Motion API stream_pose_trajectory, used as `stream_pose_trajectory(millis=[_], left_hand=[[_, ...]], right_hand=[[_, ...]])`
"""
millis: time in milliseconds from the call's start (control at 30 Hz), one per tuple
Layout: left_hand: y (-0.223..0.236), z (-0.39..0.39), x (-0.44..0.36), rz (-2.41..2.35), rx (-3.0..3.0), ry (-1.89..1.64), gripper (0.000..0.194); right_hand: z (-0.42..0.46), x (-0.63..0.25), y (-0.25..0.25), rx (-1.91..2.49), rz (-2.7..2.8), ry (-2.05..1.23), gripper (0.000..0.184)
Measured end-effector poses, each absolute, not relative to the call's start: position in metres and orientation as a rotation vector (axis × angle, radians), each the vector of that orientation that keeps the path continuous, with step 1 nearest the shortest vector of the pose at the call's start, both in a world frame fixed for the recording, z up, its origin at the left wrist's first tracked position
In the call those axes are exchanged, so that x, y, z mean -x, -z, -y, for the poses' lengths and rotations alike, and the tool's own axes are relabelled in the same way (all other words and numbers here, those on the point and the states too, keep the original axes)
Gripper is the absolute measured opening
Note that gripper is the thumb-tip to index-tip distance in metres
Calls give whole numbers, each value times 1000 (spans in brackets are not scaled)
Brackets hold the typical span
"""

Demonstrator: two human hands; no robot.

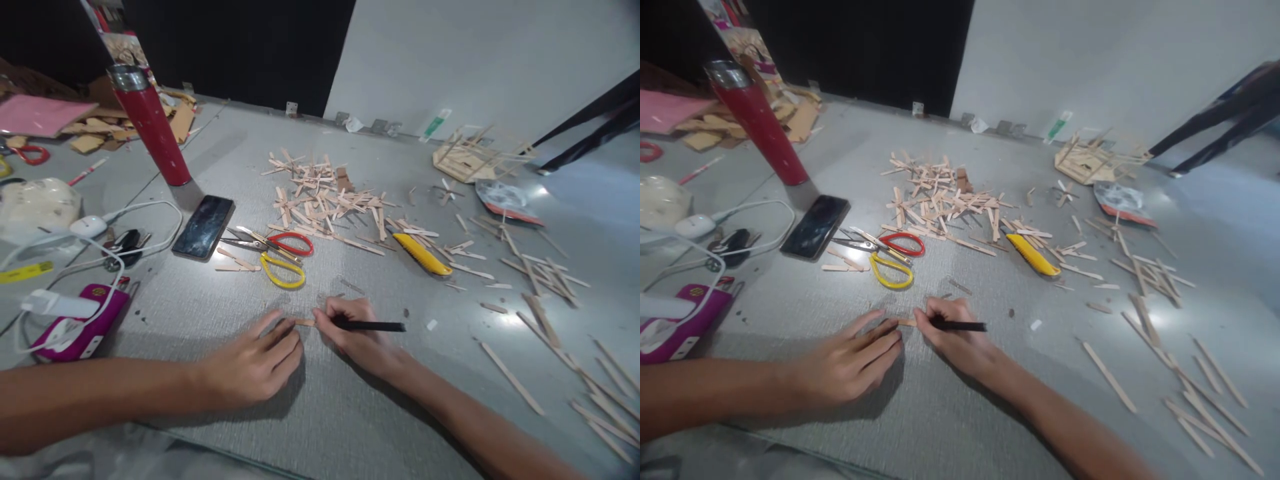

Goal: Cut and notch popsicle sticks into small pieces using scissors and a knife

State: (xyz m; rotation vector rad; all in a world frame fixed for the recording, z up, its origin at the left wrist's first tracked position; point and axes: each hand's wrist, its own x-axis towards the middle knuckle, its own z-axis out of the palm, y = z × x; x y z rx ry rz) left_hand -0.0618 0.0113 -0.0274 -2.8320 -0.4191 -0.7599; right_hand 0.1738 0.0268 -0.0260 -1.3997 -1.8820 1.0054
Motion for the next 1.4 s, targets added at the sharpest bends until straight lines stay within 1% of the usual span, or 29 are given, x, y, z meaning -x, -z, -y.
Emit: stream_pose_trajectory(millis=[1133,1400], left_hand=[[28,-11,62,431,2846,763,29],[30,-11,63,427,2842,728,27]], right_hand=[[-28,-176,29,1358,1924,-956,40],[-27,-176,31,1363,1912,-955,42]])
